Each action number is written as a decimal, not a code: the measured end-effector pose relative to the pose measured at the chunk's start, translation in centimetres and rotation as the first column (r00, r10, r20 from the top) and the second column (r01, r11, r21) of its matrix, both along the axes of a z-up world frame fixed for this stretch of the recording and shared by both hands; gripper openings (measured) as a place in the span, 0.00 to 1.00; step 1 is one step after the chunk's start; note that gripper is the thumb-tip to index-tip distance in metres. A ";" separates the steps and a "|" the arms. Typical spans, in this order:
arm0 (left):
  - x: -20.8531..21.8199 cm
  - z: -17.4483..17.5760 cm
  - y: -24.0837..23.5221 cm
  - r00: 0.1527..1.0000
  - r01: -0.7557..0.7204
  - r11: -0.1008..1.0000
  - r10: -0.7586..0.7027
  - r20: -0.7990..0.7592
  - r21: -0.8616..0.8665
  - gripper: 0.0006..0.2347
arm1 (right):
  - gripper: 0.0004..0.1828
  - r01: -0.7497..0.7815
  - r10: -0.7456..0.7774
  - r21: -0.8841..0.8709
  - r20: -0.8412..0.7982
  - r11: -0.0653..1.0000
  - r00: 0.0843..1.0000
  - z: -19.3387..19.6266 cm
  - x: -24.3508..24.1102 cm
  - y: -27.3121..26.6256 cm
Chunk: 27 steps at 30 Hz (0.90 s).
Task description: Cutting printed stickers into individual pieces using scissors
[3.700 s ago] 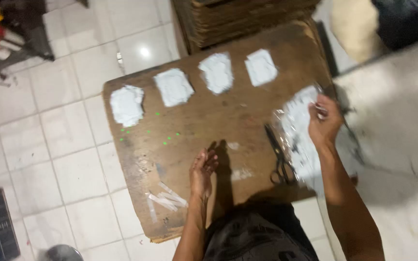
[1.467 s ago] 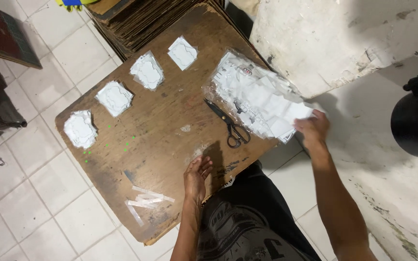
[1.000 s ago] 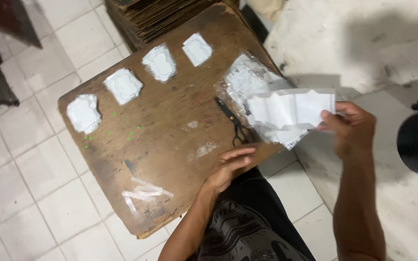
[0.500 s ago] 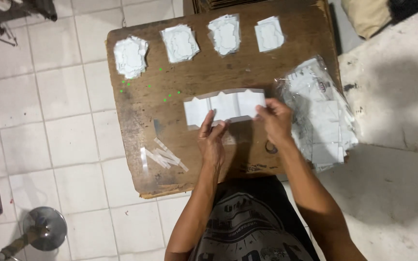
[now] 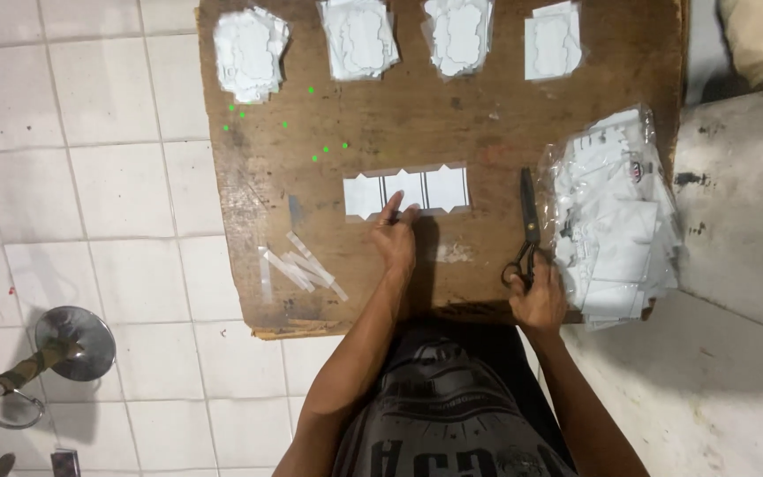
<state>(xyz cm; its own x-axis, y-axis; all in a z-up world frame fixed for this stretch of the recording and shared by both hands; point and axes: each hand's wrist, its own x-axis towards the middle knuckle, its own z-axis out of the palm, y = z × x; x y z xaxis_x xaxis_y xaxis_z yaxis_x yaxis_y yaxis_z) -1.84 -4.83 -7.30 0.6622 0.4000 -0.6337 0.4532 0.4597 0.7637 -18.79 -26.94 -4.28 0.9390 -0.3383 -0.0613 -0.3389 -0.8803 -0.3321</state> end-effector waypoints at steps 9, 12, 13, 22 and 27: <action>1.0 1.8 -1.1 0.999 0.002 1.000 -0.003 -0.038 -0.022 0.18 | 0.54 0.485 -0.239 0.480 -0.485 0.731 0.841 5.7 5.6 1.5; 1.2 2.5 -1.3 0.998 -0.028 0.998 0.025 -0.063 -0.050 0.17 | 0.36 0.560 -0.356 0.795 -0.467 0.231 0.809 6.1 4.9 2.6; 1.4 2.2 -1.4 0.997 -0.033 0.998 0.030 -0.070 -0.051 0.17 | 0.36 0.565 -0.353 0.791 -0.472 0.235 0.808 6.2 4.5 2.6; 3.0 4.8 -1.0 0.976 -0.046 0.991 0.017 -0.219 -0.125 0.20 | 0.36 0.427 0.006 0.904 -0.427 0.019 0.904 9.2 1.4 6.7; 3.4 5.1 -1.3 0.977 -0.011 1.000 0.005 -0.215 -0.027 0.17 | 0.36 0.519 -0.034 0.854 -0.518 0.030 0.855 9.0 3.3 9.5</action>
